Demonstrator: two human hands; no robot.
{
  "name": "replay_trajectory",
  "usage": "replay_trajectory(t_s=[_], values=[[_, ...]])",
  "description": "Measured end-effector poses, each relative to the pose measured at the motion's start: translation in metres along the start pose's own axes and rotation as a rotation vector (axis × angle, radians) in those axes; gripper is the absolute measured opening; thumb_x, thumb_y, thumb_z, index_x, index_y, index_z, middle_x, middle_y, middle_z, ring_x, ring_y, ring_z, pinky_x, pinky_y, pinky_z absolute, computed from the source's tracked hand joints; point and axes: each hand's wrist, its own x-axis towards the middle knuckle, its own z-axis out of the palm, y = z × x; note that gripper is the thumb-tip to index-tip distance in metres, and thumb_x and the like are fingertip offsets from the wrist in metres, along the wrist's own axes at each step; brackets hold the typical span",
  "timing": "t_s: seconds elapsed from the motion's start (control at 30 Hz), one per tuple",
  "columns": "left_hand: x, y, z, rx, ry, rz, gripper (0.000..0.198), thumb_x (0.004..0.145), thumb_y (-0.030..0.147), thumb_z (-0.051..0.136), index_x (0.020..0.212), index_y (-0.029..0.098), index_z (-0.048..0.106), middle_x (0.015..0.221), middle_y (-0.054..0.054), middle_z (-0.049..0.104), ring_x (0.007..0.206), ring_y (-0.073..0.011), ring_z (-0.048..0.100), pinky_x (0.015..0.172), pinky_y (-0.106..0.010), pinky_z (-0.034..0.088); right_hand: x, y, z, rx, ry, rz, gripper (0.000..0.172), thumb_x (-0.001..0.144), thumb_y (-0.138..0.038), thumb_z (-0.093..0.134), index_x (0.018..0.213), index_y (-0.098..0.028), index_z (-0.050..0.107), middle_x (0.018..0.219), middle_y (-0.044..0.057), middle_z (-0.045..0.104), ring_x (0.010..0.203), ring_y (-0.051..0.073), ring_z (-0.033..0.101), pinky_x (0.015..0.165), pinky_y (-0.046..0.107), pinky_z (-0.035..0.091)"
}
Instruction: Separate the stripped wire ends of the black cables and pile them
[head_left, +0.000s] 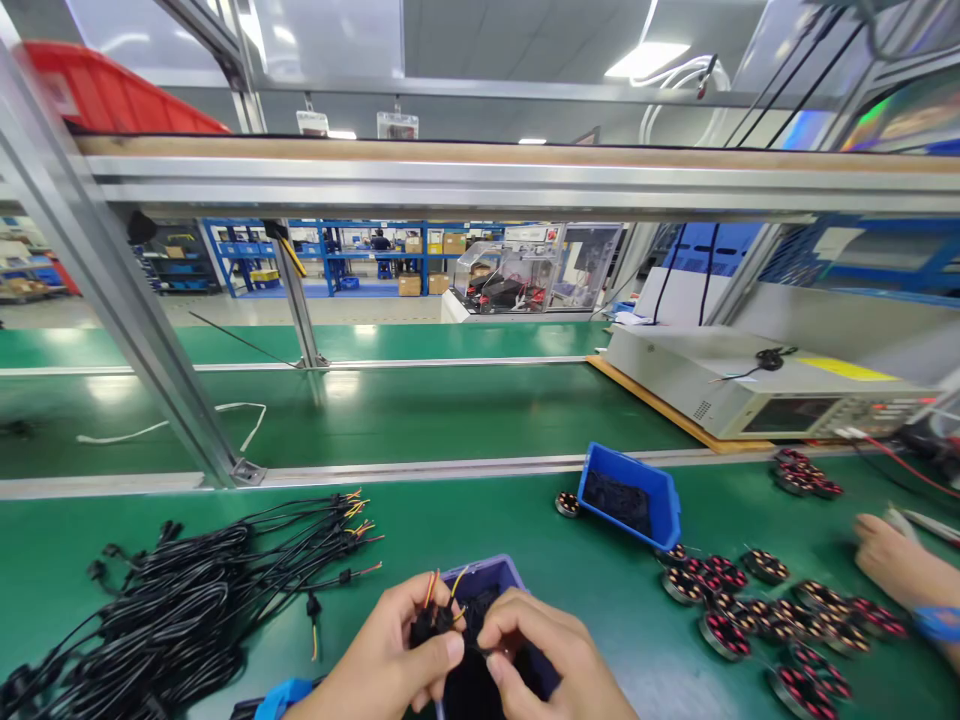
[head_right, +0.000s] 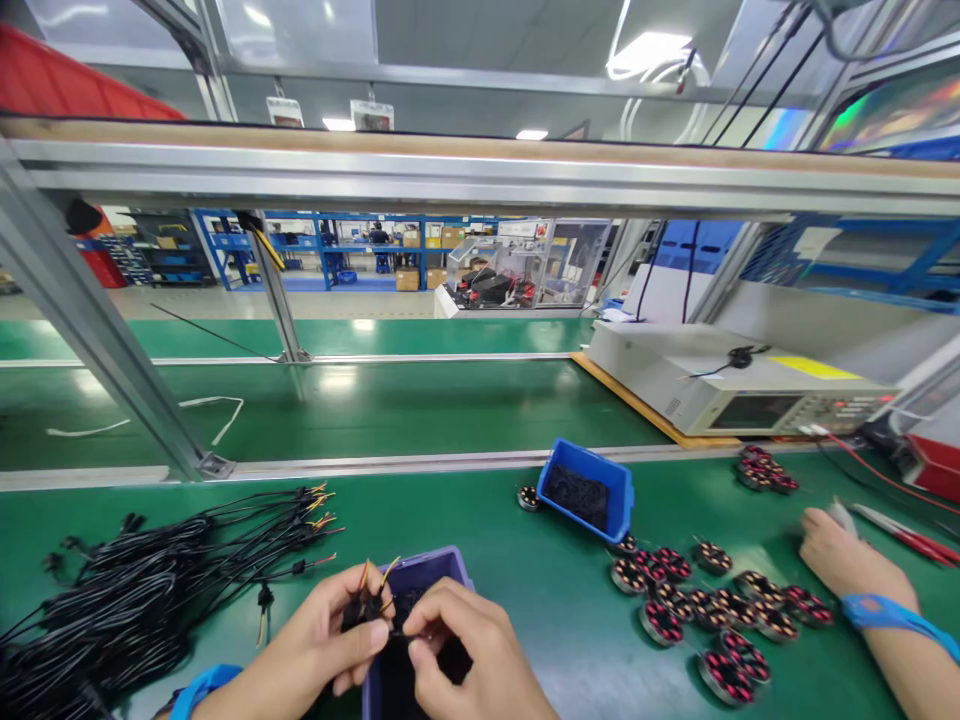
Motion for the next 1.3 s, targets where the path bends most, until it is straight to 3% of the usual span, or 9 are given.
replay_trajectory(t_s=[0.1, 0.17, 0.43, 0.57, 0.7, 0.8, 0.93, 1.1, 1.3], values=[[-0.001, 0.001, 0.001, -0.02, 0.039, 0.01, 0.054, 0.068, 0.066, 0.075, 0.08, 0.019, 0.051, 0.06, 0.007, 0.045, 0.044, -0.0057, 0.041, 0.04, -0.016, 0.028, -0.001, 0.012, -0.013, -0.182, 0.026, 0.051, 0.025, 0.083, -0.025, 0.064, 0.108, -0.024, 0.065, 0.103, 0.006, 0.071, 0.094, 0.023, 0.068, 0.081, 0.031, 0.055], [-0.001, 0.001, 0.001, -0.031, 0.055, 0.007, 0.053, 0.068, 0.065, 0.076, 0.08, 0.019, 0.052, 0.057, 0.007, 0.046, 0.044, -0.0062, 0.041, 0.04, -0.016, 0.028, -0.001, 0.025, -0.015, -0.332, 0.091, 0.156, 0.036, 0.084, -0.026, 0.061, 0.12, -0.022, 0.062, 0.107, 0.009, 0.07, 0.096, 0.025, 0.069, 0.076, 0.034, 0.057], [-0.003, -0.01, 0.001, -0.057, -0.047, -0.026, 0.044, 0.074, 0.056, 0.076, 0.08, 0.02, 0.052, 0.062, 0.005, 0.055, 0.049, -0.0097, 0.055, 0.046, -0.018, 0.039, 0.004, 0.054, -0.005, -0.602, 0.198, 0.296, 0.032, 0.093, -0.023, 0.045, 0.119, -0.017, 0.062, 0.086, 0.006, 0.07, 0.069, 0.022, 0.07, 0.065, 0.032, 0.055], [-0.003, -0.016, 0.001, -0.053, -0.117, 0.04, 0.043, 0.073, 0.052, 0.08, 0.08, 0.018, 0.055, 0.078, -0.002, 0.062, 0.073, -0.0172, 0.065, 0.066, -0.026, 0.05, 0.008, 0.044, -0.013, -0.751, 0.329, 0.154, 0.026, 0.098, -0.029, 0.047, 0.118, -0.02, 0.062, 0.095, 0.008, 0.07, 0.08, 0.024, 0.069, 0.065, 0.034, 0.053], [-0.003, -0.017, 0.0, 0.055, -0.14, 0.156, 0.04, 0.073, 0.051, 0.08, 0.079, 0.016, 0.061, 0.09, -0.005, 0.062, 0.086, -0.0188, 0.06, 0.081, -0.029, 0.049, 0.018, 0.031, -0.001, -0.814, 0.052, -0.056, 0.014, 0.089, -0.014, 0.065, 0.1, -0.022, 0.069, 0.091, 0.004, 0.072, 0.085, 0.023, 0.065, 0.074, 0.034, 0.049], [-0.001, -0.02, 0.001, 0.076, -0.062, 0.102, 0.045, 0.07, 0.056, 0.08, 0.078, 0.016, 0.061, 0.083, -0.002, 0.058, 0.07, -0.0144, 0.059, 0.064, -0.025, 0.048, 0.026, 0.031, 0.015, -0.882, -0.123, -0.057, 0.016, 0.072, -0.012, 0.083, 0.079, -0.02, 0.071, 0.078, 0.003, 0.072, 0.08, 0.025, 0.064, 0.07, 0.034, 0.045], [0.004, -0.024, 0.004, -0.029, 0.003, -0.042, 0.053, 0.065, 0.064, 0.079, 0.08, 0.017, 0.06, 0.065, 0.002, 0.057, 0.05, -0.0115, 0.058, 0.042, -0.018, 0.037, 0.031, 0.037, 0.025, -0.913, -0.143, -0.041, 0.02, 0.073, -0.007, 0.081, 0.065, -0.02, 0.068, 0.065, 0.001, 0.067, 0.072, 0.022, 0.062, 0.067, 0.033, 0.042], [0.011, -0.026, 0.002, -0.086, 0.125, 0.01, 0.053, 0.064, 0.064, 0.08, 0.075, 0.016, 0.06, 0.049, 0.005, 0.055, 0.038, -0.0063, 0.046, 0.035, -0.015, 0.028, 0.031, 0.036, 0.027, -0.895, -0.142, -0.031, 0.014, 0.073, -0.015, 0.084, 0.077, -0.022, 0.072, 0.075, 0.001, 0.069, 0.075, 0.022, 0.062, 0.067, 0.032, 0.04], [0.012, -0.025, -0.002, -0.056, 0.19, 0.021, 0.052, 0.071, 0.066, 0.073, 0.076, 0.015, 0.061, 0.047, 0.003, 0.06, 0.033, -0.0051, 0.04, 0.036, -0.017, 0.028, 0.027, 0.031, 0.028, -0.825, -0.13, -0.009, 0.02, 0.077, -0.008, 0.079, 0.066, -0.022, 0.069, 0.067, 0.0, 0.066, 0.07, 0.02, 0.06, 0.064, 0.03, 0.04]])
